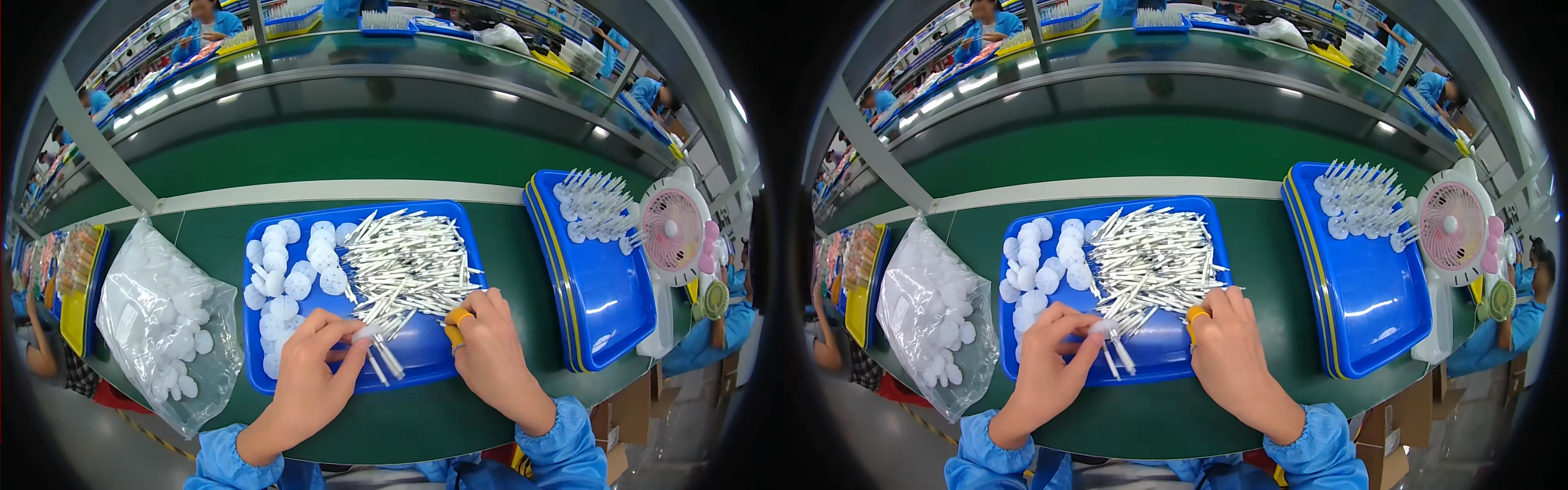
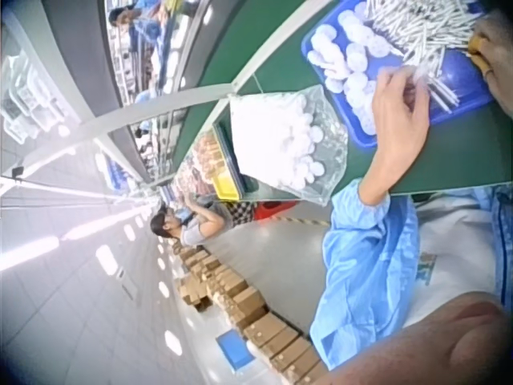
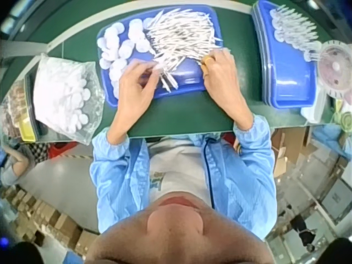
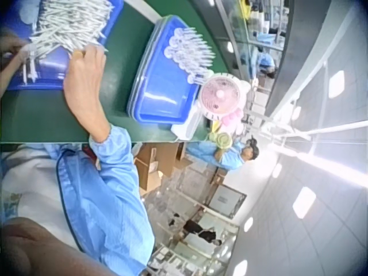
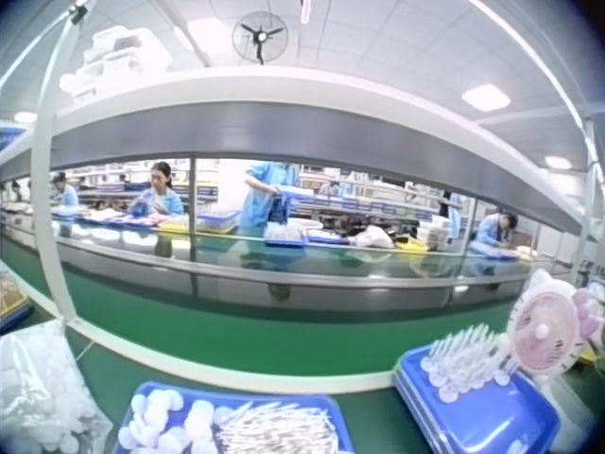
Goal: The person inserts white plastic sticks into the holes of white circular discs at a factory assembly station. They pick up a disc and a stick, align them, and press the stick into the disc, then place the assembled unit into a blue tray. The process is repeated continuously with components from a central tray.
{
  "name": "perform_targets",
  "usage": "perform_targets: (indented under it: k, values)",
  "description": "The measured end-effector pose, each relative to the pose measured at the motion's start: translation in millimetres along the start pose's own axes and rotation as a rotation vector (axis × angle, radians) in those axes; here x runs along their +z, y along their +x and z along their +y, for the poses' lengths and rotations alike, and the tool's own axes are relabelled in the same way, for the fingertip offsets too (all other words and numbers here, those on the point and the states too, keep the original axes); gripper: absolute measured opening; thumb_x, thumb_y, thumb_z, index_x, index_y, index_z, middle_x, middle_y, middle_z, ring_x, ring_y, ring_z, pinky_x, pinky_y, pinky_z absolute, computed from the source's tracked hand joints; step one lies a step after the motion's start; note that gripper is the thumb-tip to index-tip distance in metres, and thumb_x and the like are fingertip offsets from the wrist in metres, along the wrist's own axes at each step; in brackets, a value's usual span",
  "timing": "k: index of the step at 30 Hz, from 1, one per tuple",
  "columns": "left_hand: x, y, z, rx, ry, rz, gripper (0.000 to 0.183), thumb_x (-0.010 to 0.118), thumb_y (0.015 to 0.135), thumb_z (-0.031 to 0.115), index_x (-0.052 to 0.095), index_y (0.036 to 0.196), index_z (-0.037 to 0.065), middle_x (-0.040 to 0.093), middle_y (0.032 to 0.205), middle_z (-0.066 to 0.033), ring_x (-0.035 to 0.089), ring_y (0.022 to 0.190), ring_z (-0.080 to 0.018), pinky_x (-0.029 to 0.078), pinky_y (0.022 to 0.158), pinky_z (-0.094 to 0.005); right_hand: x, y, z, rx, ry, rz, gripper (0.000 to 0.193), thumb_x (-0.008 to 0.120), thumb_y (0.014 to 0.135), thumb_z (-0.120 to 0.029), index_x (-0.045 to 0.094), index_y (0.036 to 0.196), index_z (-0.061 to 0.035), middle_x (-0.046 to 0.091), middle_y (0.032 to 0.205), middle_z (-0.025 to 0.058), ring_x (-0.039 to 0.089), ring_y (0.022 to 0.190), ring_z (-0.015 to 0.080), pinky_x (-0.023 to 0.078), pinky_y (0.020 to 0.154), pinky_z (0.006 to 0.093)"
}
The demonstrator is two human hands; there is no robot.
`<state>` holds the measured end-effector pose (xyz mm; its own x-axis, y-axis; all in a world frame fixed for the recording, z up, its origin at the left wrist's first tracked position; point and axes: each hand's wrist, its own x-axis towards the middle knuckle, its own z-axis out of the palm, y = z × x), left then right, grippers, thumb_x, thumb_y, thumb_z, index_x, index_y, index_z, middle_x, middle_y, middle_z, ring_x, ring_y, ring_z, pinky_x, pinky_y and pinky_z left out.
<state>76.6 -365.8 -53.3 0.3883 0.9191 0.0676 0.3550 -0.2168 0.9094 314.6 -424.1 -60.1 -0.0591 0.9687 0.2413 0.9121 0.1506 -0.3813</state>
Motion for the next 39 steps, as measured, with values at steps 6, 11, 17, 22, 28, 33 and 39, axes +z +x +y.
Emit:
perform_targets:
  k: [6,11,17,22,28,33,39]
  values:
    - [-1,1,1,-0.089,-0.112,-0.018,0.013,0.077,0.096,0.003,0.071,0.106,-0.003,0.069,0.097,-0.0105,0.072,0.090,-0.0161,0.066,0.074,-0.0313,-1,-3,-1,0.013,0.025,-0.074,0.023,0.074,0.071,0.008,0.074,0.093,0.0068,0.062,0.104,0.0164,0.057,0.102,0.0352,0.046,0.089,0.0441]
    - [0,2,0,-0.105,-0.142,-0.032,0.013,0.077,0.095,0.003,0.069,0.103,-0.002,0.072,0.094,-0.0098,0.073,0.089,-0.0152,0.066,0.075,-0.0317,-7,-5,-1,0.022,0.025,-0.092,0.027,0.075,0.074,0.007,0.073,0.101,0.0061,0.063,0.106,0.0163,0.058,0.103,0.0364,0.048,0.090,0.0430]
    - [2,-4,-3,-0.127,-0.192,-0.071,0.014,0.075,0.094,0.001,0.068,0.106,-0.002,0.072,0.097,-0.0107,0.073,0.087,-0.0159,0.066,0.076,-0.0326,-15,-1,-28,-0.085,0.527,-0.140,0.037,0.072,0.079,0.007,0.073,0.116,0.0034,0.065,0.108,0.0160,0.059,0.105,0.0357,0.048,0.089,0.0434]
    - [4,-5,-2,-0.104,-0.160,-0.113,0.016,0.071,0.097,-0.005,0.064,0.111,-0.002,0.070,0.099,-0.0073,0.073,0.091,-0.0126,0.063,0.079,-0.0287,-4,-1,-28,-0.176,0.516,-0.117,0.046,0.072,0.070,0.008,0.074,0.116,0.0057,0.063,0.104,0.0132,0.059,0.097,0.0336,0.048,0.084,0.0434]
    - [7,-4,-7,0.014,-0.118,-0.025,0.016,0.075,0.091,-0.002,0.068,0.105,-0.003,0.070,0.099,-0.0118,0.075,0.091,-0.0197,0.067,0.077,-0.0341,-3,0,-25,-0.214,0.409,-0.063,0.049,0.070,0.067,0.011,0.077,0.114,0.0037,0.064,0.097,0.0131,0.061,0.089,0.0324,0.048,0.079,0.0420]
    - [8,-5,-2,-0.014,-0.093,-0.005,0.018,0.078,0.090,-0.002,0.069,0.105,-0.003,0.070,0.097,-0.0126,0.076,0.089,-0.0206,0.068,0.077,-0.0343,0,0,-19,-0.205,0.339,-0.102,0.035,0.075,0.065,0.005,0.074,0.099,0.0085,0.063,0.103,0.0146,0.060,0.098,0.0331,0.046,0.084,0.0435]
    - [12,-6,-4,0.090,0.001,0.015,0.018,0.079,0.088,-0.002,0.070,0.103,-0.003,0.070,0.094,-0.0139,0.076,0.084,-0.0238,0.067,0.076,-0.0341,0,3,-35,-0.202,0.382,-0.048,0.049,0.071,0.067,0.009,0.075,0.116,0.0064,0.065,0.095,0.0148,0.061,0.088,0.0340,0.047,0.078,0.0437]
